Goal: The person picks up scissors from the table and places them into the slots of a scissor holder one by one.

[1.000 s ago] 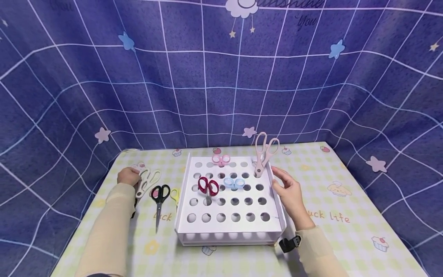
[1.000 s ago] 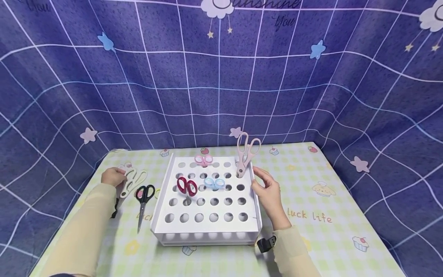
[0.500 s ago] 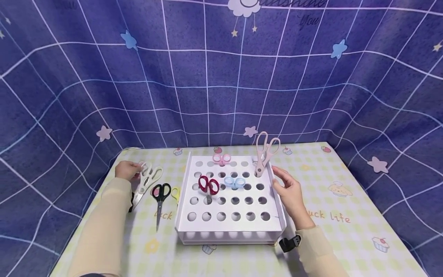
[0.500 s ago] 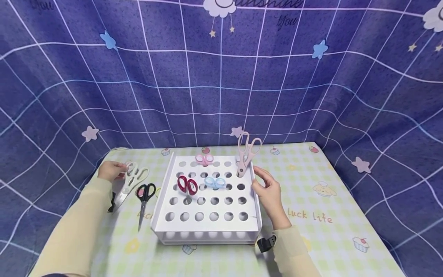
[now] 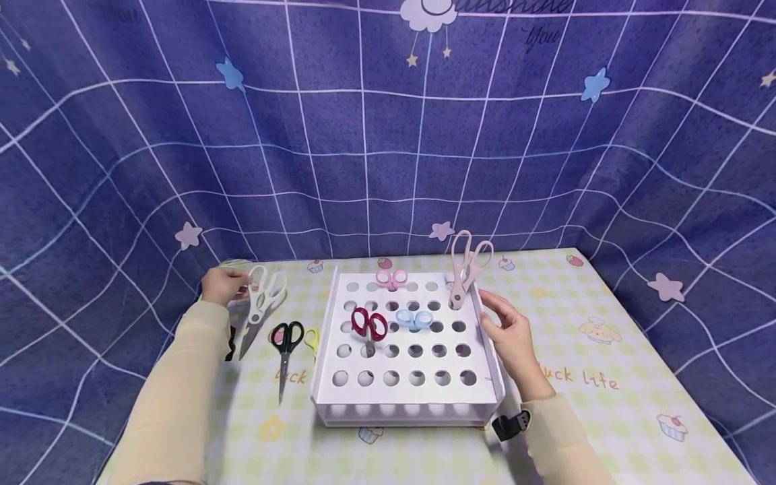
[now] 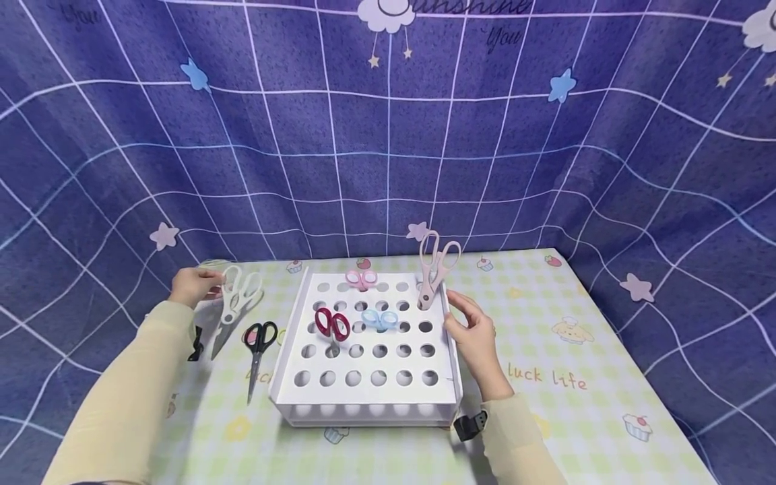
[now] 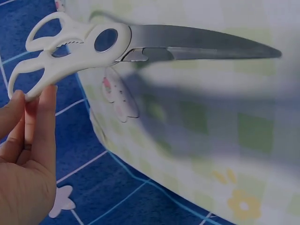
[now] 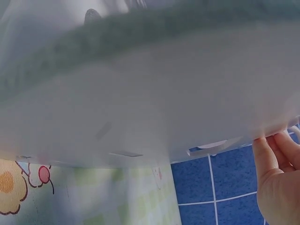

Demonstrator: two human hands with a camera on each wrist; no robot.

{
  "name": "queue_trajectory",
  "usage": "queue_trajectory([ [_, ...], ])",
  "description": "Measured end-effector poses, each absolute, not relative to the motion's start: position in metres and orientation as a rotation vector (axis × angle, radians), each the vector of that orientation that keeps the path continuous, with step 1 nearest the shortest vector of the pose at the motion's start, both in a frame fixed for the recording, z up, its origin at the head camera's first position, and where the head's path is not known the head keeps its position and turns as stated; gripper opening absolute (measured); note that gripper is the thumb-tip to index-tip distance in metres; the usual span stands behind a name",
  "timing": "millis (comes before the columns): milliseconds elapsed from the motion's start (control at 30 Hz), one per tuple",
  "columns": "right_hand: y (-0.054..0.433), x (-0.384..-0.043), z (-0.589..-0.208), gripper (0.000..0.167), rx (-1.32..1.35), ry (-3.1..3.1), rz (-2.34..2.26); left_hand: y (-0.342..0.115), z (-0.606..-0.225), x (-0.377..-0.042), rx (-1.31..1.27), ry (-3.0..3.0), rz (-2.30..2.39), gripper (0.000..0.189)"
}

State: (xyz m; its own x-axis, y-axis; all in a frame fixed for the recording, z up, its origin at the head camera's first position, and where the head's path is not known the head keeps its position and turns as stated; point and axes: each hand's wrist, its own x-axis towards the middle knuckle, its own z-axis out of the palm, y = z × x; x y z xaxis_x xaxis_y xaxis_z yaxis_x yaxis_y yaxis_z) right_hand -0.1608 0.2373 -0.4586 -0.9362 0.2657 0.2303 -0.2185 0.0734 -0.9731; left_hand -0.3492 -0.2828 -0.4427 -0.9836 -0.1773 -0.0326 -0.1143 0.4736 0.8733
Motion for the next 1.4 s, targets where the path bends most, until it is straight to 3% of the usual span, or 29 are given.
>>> queue_trajectory([
  [733, 0.238, -0.159, -0.463, 0.041, -0.079, -2.056, 1.89, -0.269, -0.4, -0.344, 0.227, -2.322, -1.784, 0.037],
  [967, 0.237, -0.16, -0.463, 0.04, -0.061, -2.033, 1.884, -0.246, -0.364, -0.329, 0.219, -2.11, -1.99, 0.038],
  [1400, 0.236, -0.16, -0.459, 0.039, -0.065, -2.035, 1.906, -0.203, -0.329, -0.321, 0.089, -1.785, -2.193, 0.021],
])
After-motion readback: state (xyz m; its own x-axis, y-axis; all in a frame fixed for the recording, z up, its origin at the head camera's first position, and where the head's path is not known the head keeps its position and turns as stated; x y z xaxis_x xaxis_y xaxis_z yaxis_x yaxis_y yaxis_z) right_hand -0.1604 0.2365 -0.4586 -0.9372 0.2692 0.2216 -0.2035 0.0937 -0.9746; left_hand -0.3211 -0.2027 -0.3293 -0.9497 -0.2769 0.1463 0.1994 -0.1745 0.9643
